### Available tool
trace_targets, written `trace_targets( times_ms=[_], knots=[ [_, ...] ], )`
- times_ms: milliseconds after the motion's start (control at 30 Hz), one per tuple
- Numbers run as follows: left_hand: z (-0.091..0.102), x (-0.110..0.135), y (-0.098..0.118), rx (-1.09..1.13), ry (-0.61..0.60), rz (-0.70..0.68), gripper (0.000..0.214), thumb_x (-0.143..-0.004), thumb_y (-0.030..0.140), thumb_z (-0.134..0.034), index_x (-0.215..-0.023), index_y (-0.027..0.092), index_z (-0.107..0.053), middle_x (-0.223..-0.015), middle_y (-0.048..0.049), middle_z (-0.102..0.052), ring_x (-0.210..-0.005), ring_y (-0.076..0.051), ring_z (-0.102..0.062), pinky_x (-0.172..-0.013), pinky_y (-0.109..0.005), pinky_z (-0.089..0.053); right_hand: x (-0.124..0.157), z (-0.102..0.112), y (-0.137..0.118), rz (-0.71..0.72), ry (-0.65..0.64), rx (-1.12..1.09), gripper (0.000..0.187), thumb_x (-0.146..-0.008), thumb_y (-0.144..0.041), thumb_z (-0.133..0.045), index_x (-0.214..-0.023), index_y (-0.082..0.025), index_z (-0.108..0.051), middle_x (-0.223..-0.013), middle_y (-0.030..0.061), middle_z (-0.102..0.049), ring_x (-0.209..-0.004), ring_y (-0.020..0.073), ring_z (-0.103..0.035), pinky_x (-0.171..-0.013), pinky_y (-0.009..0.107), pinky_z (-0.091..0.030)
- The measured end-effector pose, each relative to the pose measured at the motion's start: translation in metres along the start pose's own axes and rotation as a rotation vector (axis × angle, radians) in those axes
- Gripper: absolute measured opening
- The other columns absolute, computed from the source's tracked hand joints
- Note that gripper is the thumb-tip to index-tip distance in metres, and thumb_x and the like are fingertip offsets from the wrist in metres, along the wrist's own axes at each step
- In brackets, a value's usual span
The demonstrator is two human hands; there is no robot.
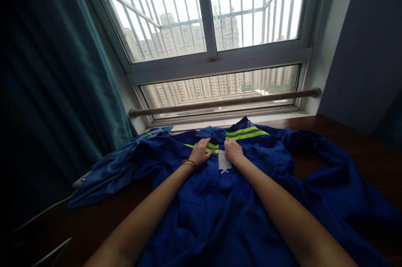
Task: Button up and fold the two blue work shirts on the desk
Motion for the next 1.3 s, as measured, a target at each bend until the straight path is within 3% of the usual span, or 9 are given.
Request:
trace_targets(
  times_ms=[133, 267, 433, 567, 700, 867, 1033, 1200, 1300],
  knots=[
    [-0.006, 0.005, 0.001, -0.068, -0.106, 0.05, 0.059, -0.074, 0.052, -0.044, -0.126, 0.025, -0.032, -0.131, -0.0064, -0.036, -0.121, -0.028, -0.025, -0.095, -0.057, -0.019, 0.003, 0.01, 0.001, -0.151, 0.023, 0.014, 0.026, -0.075, -0.003, -0.036, -0.087, -0.006, -0.06, -0.088, 0.0188, -0.059, -0.092, 0.0259, -0.052, -0.076, 0.036, -0.036],
    [-0.004, 0.006, -0.001, -0.08, -0.115, 0.085, 0.062, -0.072, 0.056, -0.044, -0.125, 0.026, -0.034, -0.131, -0.0078, -0.035, -0.12, -0.033, -0.023, -0.092, -0.061, -0.018, 0.005, 0.02, 0.007, -0.254, 0.052, -0.027, 0.024, -0.073, -0.007, -0.041, -0.085, -0.008, -0.062, -0.089, 0.0198, -0.06, -0.094, 0.0295, -0.052, -0.079, 0.04, -0.034],
    [0.018, 0.005, 0.018, -0.069, 0.092, -0.109, 0.037, -0.075, 0.039, -0.05, -0.105, 0.018, -0.052, -0.112, -0.0107, -0.049, -0.111, -0.026, -0.036, -0.092, -0.044, -0.03, -0.002, 0.02, 0.028, -0.326, 0.008, -0.216, 0.014, -0.062, -0.015, -0.055, -0.071, -0.011, -0.064, -0.076, 0.0143, -0.062, -0.08, 0.0273, -0.057, -0.066, 0.033, -0.04],
    [0.015, 0.006, 0.035, 0.021, -0.04, -0.339, 0.02, -0.077, 0.035, -0.049, -0.084, 0.018, -0.058, -0.086, -0.0054, -0.056, -0.084, -0.018, -0.05, -0.075, -0.03, -0.04, -0.012, 0.016, 0.036, -0.313, -0.059, -0.441, 0.017, -0.064, -0.02, -0.054, -0.05, -0.012, -0.057, -0.045, 0.0047, -0.051, -0.052, 0.0167, -0.052, -0.05, 0.027, -0.039],
    [0.007, 0.005, 0.036, 0.089, -0.119, -0.368, 0.019, -0.075, 0.034, -0.053, -0.08, 0.017, -0.058, -0.076, -0.0031, -0.055, -0.071, -0.014, -0.051, -0.064, -0.024, -0.041, -0.013, 0.014, 0.037, -0.281, -0.121, -0.621, 0.016, -0.067, -0.019, -0.051, -0.053, -0.012, -0.054, -0.038, -0.0018, -0.04, -0.038, 0.0085, -0.038, -0.04, 0.022, -0.034],
    [0.005, 0.005, 0.033, 0.093, -0.113, -0.351, 0.018, -0.074, 0.034, -0.055, -0.074, 0.017, -0.056, -0.075, -0.0018, -0.053, -0.068, -0.012, -0.05, -0.06, -0.021, -0.039, -0.012, 0.012, 0.032, -0.207, -0.194, -0.645, 0.011, -0.061, -0.025, -0.057, -0.062, -0.013, -0.058, -0.042, -0.0042, -0.043, -0.041, 0.0079, -0.041, -0.041, 0.02, -0.034],
    [0.003, 0.003, 0.032, 0.091, -0.135, -0.322, 0.017, -0.074, 0.034, -0.055, -0.074, 0.017, -0.055, -0.075, -0.0007, -0.052, -0.064, -0.011, -0.05, -0.057, -0.02, -0.038, -0.009, 0.008, 0.01, -0.132, -0.204, -0.422, 0.01, -0.052, -0.022, -0.062, -0.055, -0.013, -0.059, -0.051, 0.0017, -0.052, -0.058, 0.0166, -0.052, -0.053, 0.024, -0.037],
    [0.001, 0.002, 0.031, 0.061, -0.131, -0.292, 0.007, -0.073, 0.023, -0.054, -0.076, 0.017, -0.055, -0.076, -0.0011, -0.053, -0.068, -0.012, -0.051, -0.061, -0.021, -0.039, 0.01, 0.007, -0.019, -0.057, -0.115, -0.226, 0.017, -0.063, -0.022, -0.055, -0.075, -0.014, -0.063, -0.089, 0.0116, -0.059, -0.089, 0.0239, -0.053, -0.072, 0.028, -0.037],
    [0.001, 0.002, 0.03, 0.057, -0.129, -0.29, 0.009, -0.073, 0.025, -0.054, -0.075, 0.016, -0.054, -0.076, -0.0013, -0.053, -0.068, -0.012, -0.051, -0.061, -0.021, -0.039, 0.015, 0.008, -0.024, -0.045, -0.11, -0.16, 0.016, -0.069, -0.02, -0.049, -0.075, -0.016, -0.062, -0.088, 0.0107, -0.06, -0.088, 0.0221, -0.054, -0.074, 0.027, -0.037]
  ],
)
Point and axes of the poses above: each hand's wrist, its own x-axis away from the middle knuckle, its own z-axis out of the back of the hand, y = z × x, the point moved 5 cm from there along -x, towards the middle knuckle
